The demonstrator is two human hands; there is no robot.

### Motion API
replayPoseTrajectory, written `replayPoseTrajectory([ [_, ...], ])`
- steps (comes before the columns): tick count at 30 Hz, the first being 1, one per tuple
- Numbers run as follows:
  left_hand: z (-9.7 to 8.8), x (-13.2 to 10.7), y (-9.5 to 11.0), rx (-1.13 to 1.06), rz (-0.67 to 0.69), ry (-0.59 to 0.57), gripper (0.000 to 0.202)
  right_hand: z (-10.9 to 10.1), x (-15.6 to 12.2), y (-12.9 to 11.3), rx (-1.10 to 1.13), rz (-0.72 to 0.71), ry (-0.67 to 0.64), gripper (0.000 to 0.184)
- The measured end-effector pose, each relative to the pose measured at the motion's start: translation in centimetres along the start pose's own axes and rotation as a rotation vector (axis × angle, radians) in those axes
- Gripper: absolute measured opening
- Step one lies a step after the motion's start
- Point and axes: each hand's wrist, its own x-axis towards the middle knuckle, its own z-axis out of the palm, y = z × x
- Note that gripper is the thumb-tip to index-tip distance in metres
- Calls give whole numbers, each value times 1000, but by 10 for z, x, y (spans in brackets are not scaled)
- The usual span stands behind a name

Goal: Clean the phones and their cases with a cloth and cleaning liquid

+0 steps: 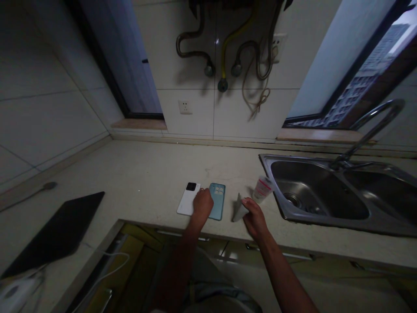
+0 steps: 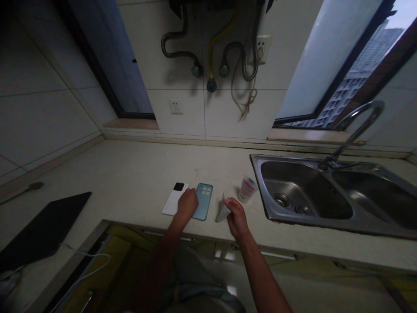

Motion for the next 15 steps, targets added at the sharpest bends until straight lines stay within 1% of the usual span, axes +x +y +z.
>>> replayPoseTrajectory([
  [2,1,4,-2,-20,-1,5,33,0,-1,-1,13,-5,-9,34],
  [4,1,6,-5,-130,3,33,27,1,-2,-1,38,1,-8,32],
  [5,0,6,-5,-253,-4,47,23,1,-2,-1,54,11,-7,32],
  [6,0,6,-6,-421,-21,54,17,1,-3,0,71,21,-7,31],
  [8,1,2,-6,-845,-88,32,7,2,-4,0,98,39,-13,29],
  [9,2,0,-6,-1056,-133,9,6,2,-4,1,109,50,-20,29],
  [10,3,-2,-5,-1252,-186,-21,9,2,-5,2,122,61,-27,28],
  [12,7,-8,-2,-1570,-303,-119,17,4,-7,4,156,86,-31,28],
  [13,10,-11,0,-1676,-373,-193,19,6,-9,5,168,103,-33,29],
  [15,14,-17,5,-1815,-485,-354,25,9,-12,6,166,128,-46,31],
])
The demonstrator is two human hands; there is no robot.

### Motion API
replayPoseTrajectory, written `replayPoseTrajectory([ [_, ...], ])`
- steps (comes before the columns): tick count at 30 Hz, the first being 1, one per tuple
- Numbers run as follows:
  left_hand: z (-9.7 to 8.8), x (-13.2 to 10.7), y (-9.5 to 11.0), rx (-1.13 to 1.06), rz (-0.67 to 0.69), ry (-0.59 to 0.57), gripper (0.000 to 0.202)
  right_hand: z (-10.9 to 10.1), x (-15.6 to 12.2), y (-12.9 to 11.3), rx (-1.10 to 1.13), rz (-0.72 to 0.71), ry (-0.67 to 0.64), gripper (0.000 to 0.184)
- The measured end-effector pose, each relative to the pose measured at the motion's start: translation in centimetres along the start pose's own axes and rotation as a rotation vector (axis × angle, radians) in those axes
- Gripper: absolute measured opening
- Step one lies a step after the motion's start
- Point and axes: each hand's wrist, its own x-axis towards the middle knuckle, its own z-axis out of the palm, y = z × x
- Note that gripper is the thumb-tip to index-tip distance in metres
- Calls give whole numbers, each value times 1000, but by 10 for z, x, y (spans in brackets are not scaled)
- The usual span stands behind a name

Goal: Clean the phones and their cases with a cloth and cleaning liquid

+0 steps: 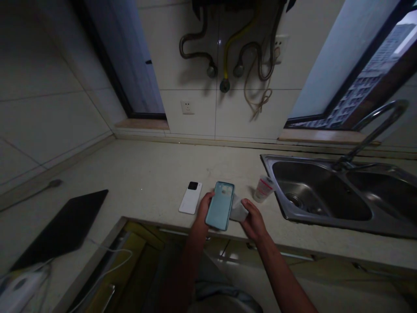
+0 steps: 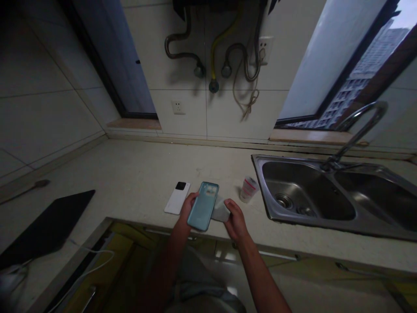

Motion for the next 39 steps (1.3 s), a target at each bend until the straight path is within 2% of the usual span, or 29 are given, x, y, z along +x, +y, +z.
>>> replayPoseTrajectory([
  [3,2,-2,-11,-215,-58,-89,28,4,-3,-1,-67,4,-21,33],
  [5,2,-4,-18,-338,-73,-138,31,5,-4,-7,-138,-50,20,33],
  [7,2,-6,-25,-430,-110,-201,37,5,-4,-17,-235,-157,110,33],
  [11,4,-11,-34,-516,-157,-361,46,11,-6,-40,-554,-460,265,33],
  [15,9,-7,-32,-455,-97,-324,40,25,-6,-58,-824,-798,243,29],
  [17,11,-1,-29,-405,-73,-290,39,32,1,-60,-978,-938,165,23],
  [18,11,2,-28,-373,-70,-277,41,34,6,-57,-1064,-963,106,22],
  [20,12,10,-28,-315,-81,-256,45,38,16,-45,-1236,-903,-41,24],
  [23,10,18,-31,-275,-74,-221,51,40,29,-16,-1505,-703,-210,29],
  [28,6,21,-36,-272,-50,-175,54,36,28,22,-1729,-659,-301,41],
  [34,9,22,-36,-382,-113,-168,45,25,3,25,-1745,-656,-436,45],
  [39,4,16,-33,-470,-34,-195,37,21,-30,11,-1702,-656,-648,42],
])
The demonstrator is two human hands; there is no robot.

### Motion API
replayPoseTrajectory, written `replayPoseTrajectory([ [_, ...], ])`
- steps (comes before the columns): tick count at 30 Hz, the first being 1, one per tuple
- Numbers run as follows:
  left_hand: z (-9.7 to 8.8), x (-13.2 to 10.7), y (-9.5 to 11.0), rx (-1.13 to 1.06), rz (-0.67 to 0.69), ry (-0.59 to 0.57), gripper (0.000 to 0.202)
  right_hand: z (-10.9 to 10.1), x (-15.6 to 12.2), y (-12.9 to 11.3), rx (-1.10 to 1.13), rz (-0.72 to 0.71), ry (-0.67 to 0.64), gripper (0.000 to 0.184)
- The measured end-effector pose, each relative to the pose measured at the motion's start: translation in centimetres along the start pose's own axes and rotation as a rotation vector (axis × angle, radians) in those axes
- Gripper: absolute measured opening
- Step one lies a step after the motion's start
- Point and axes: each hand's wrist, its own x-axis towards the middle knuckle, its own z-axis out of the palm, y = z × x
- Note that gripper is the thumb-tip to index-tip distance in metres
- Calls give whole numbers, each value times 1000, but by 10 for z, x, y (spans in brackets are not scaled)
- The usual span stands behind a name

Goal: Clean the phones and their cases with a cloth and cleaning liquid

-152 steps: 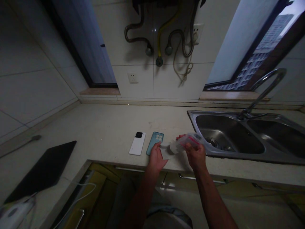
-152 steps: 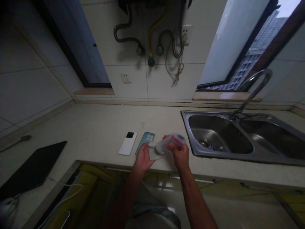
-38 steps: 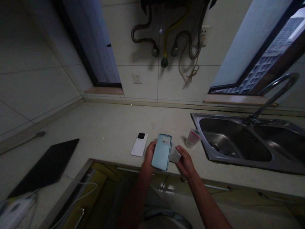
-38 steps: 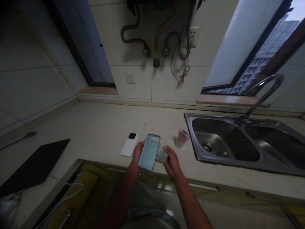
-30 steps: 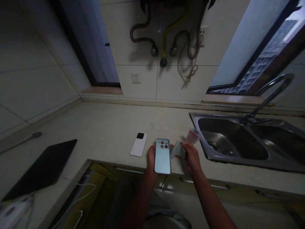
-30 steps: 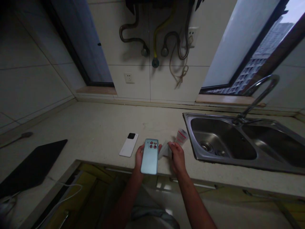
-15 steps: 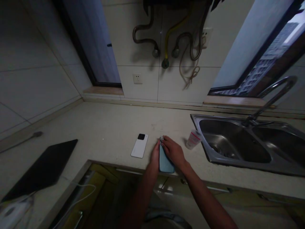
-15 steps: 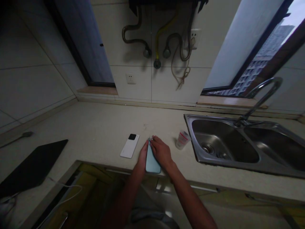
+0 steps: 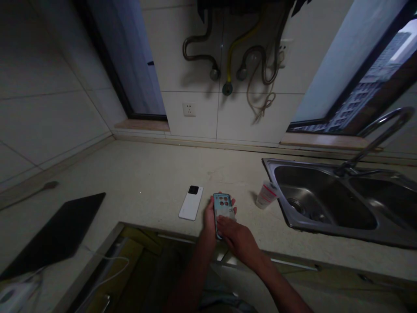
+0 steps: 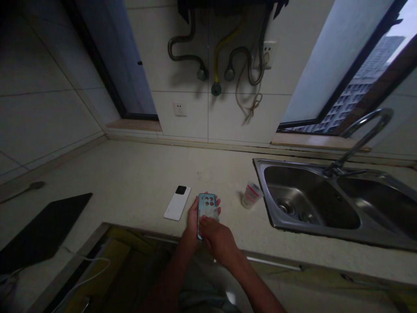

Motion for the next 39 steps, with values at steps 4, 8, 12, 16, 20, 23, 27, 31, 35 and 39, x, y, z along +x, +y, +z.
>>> replayPoseTrajectory([
  [4,-1,-4,1,-48,15,-13,41,-22,-14,-11,60,-77,-88,35],
  [8,-4,-2,3,-3,-54,-23,53,-37,-19,-7,3,-31,-122,33],
  [12,-11,2,8,29,-35,-59,56,-34,-24,3,-94,16,-98,30],
  [16,-16,4,10,57,-94,-92,60,-12,-33,11,-201,10,-46,46],
  [20,-13,2,10,91,-136,-75,64,11,-34,20,-297,43,-13,67],
  [23,-11,1,9,108,-104,-32,65,22,-26,27,-335,95,2,71],
  [27,-9,3,7,88,-73,-28,64,24,-11,33,-314,144,-27,73],
  [31,-9,9,6,89,-31,48,53,19,4,38,-255,207,-98,76],
  [35,-10,13,4,89,-6,88,43,19,19,46,-214,244,-73,75],
  [39,-10,9,1,83,4,17,39,25,36,46,-153,304,10,79],
])
